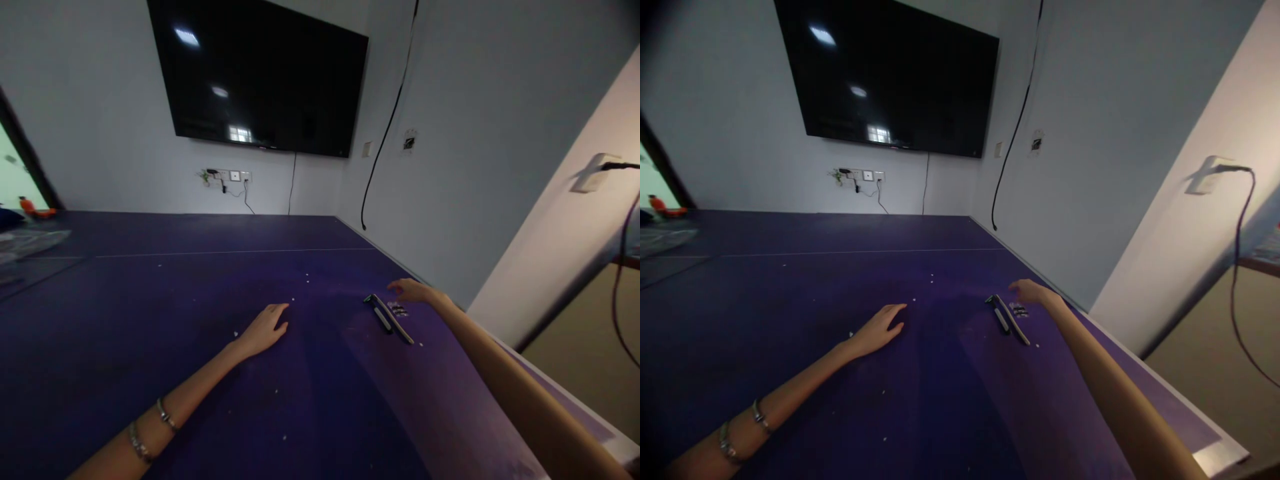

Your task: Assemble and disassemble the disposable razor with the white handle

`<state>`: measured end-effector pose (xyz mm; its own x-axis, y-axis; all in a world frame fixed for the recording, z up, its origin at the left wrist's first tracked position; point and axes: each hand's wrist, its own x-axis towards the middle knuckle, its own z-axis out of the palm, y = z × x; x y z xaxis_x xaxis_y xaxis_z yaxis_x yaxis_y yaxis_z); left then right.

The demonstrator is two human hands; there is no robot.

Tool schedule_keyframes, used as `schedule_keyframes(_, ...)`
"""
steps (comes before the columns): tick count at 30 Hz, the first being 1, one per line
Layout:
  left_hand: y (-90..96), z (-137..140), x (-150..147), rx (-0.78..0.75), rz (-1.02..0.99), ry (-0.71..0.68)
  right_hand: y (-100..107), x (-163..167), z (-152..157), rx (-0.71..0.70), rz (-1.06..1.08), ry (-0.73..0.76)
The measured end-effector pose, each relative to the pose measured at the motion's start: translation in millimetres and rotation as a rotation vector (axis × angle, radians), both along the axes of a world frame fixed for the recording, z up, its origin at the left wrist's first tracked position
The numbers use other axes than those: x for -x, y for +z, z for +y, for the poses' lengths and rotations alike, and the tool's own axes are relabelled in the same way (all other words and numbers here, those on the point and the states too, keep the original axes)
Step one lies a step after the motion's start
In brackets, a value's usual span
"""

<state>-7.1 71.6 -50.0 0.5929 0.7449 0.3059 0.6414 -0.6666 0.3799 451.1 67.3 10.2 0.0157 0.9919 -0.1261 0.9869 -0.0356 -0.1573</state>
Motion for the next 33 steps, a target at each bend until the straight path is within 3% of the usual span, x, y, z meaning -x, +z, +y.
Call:
schedule_keyframes(7,-3.8,26.6,58.5,-0.035,0.12,0.232,0.4,76.5,21.7,-0.081,0.099,0.237)
schedule_keyframes(15,-19.7,49.8,126.3,-0.076,0.215,0.445,-43.6,151.3,42.8,-0.253,0.199,0.401)
schedule_keyframes(24,-31.5,71.1,156.4,-0.09,0.284,0.539,-95.2,187.3,41.2,-0.374,0.064,0.163)
schedule_keyframes(33,-38.1,75.3,159.2,-0.095,0.3,0.553,-97.6,193.1,29.1,-0.406,0.032,0.102)
